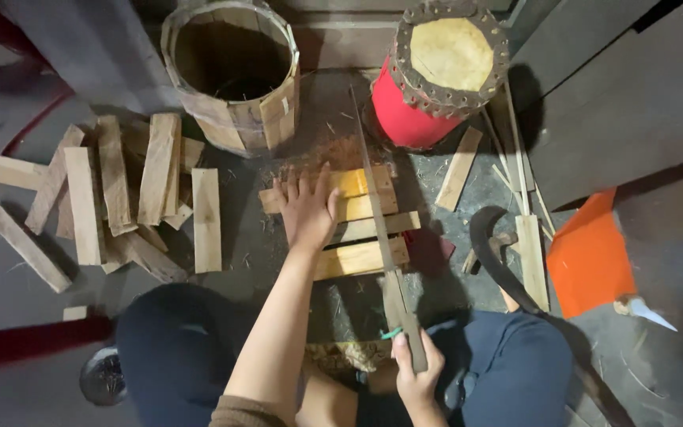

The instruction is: Sawing through a stack of small wooden planks using a hand saw

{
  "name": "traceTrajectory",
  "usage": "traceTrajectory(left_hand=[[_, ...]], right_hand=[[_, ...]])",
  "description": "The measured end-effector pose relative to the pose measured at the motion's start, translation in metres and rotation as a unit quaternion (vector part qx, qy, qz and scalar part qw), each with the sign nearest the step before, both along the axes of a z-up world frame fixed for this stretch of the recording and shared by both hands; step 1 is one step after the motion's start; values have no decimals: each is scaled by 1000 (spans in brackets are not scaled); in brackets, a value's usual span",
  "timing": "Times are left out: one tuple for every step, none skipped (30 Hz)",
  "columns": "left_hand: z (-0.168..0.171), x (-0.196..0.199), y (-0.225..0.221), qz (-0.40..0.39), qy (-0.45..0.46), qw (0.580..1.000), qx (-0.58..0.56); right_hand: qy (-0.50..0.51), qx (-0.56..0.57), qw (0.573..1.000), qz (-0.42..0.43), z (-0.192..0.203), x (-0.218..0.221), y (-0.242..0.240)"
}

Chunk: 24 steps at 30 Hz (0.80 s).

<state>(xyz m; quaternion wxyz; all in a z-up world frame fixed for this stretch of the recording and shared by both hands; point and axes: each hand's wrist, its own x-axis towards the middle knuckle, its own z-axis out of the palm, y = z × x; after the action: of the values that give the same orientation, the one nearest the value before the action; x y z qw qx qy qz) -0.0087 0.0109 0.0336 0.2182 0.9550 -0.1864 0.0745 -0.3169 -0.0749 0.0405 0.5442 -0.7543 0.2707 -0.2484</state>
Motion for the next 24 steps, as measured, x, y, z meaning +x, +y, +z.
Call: traceTrajectory(left_hand=[[-2, 1, -1, 1, -1, 1000, -1], [-5, 1, -1, 4, -52, 999, -4], [-9, -2, 0, 7, -99, 995, -5], [-9, -3, 1, 8, -98, 995, -5], [-7, -1, 1, 6, -69, 998, 15], [-6, 0, 0, 5, -40, 999, 35], [-6, 0, 0, 8, -40, 999, 35], [-6, 1, 0, 5, -45, 998, 35], [-7, -1, 1, 3, -48, 998, 37], [-7, -1, 1, 6, -46, 998, 38], [-6, -1, 1, 9, -41, 998, 40], [-4, -1, 0, 12, -36, 998, 43], [-6, 0, 0, 12, -36, 998, 43], [-8, 1, 0, 14, -43, 998, 41], [-10, 1, -1, 14, -50, 998, 39], [-11, 1, -1, 13, -50, 998, 40], [-12, 1, -1, 16, -45, 998, 39], [-13, 1, -1, 19, -41, 998, 39], [-11, 1, -1, 18, -40, 998, 40], [-8, 1, -1, 14, -15, 999, 47], [-5, 3, -2, 11, 9, 998, 53], [-7, 2, -1, 12, 8, 998, 53], [-9, 2, -1, 13, -4, 999, 47], [-11, 2, -1, 14, -17, 999, 42]], right_hand=[[-1, -1, 1000, 1, -6, -1, -1], [-5, -4, 1000, -6, -12, -1, -3], [-4, -6, 1000, -12, -19, -5, -2], [-3, -6, 1000, -12, -20, -7, -1], [0, -6, 1000, -10, -22, -6, -2], [3, -5, 1000, -8, -23, -6, -2], [2, -5, 1000, -6, -14, 0, 0], [-25, 11, 1000, 3, -4, 6, 3], [-51, 28, 998, 12, 6, 9, 6], [-49, 29, 998, 15, 9, 8, 6], [-41, 21, 999, 23, 12, 6, 6], [-34, 13, 999, 32, 15, 5, 6], [-34, 13, 999, 32, 10, 5, 5], [-39, 8, 999, 28, 5, 4, 4], [-44, 4, 999, 23, 0, 3, 3], [-44, 4, 999, 22, -5, 3, 2], [-31, -26, 999, 20, -9, 3, 0], [-18, -56, 998, 17, -13, 3, -1], [-17, -55, 998, 17, -8, 3, 1], [-20, -36, 999, 14, -2, 3, 3], [-24, -18, 999, 12, 4, 5, 4], [-25, -18, 999, 12, 3, 4, 4], [-29, -8, 999, 13, 1, 4, 4], [-34, 1, 999, 14, 0, 4, 3]])
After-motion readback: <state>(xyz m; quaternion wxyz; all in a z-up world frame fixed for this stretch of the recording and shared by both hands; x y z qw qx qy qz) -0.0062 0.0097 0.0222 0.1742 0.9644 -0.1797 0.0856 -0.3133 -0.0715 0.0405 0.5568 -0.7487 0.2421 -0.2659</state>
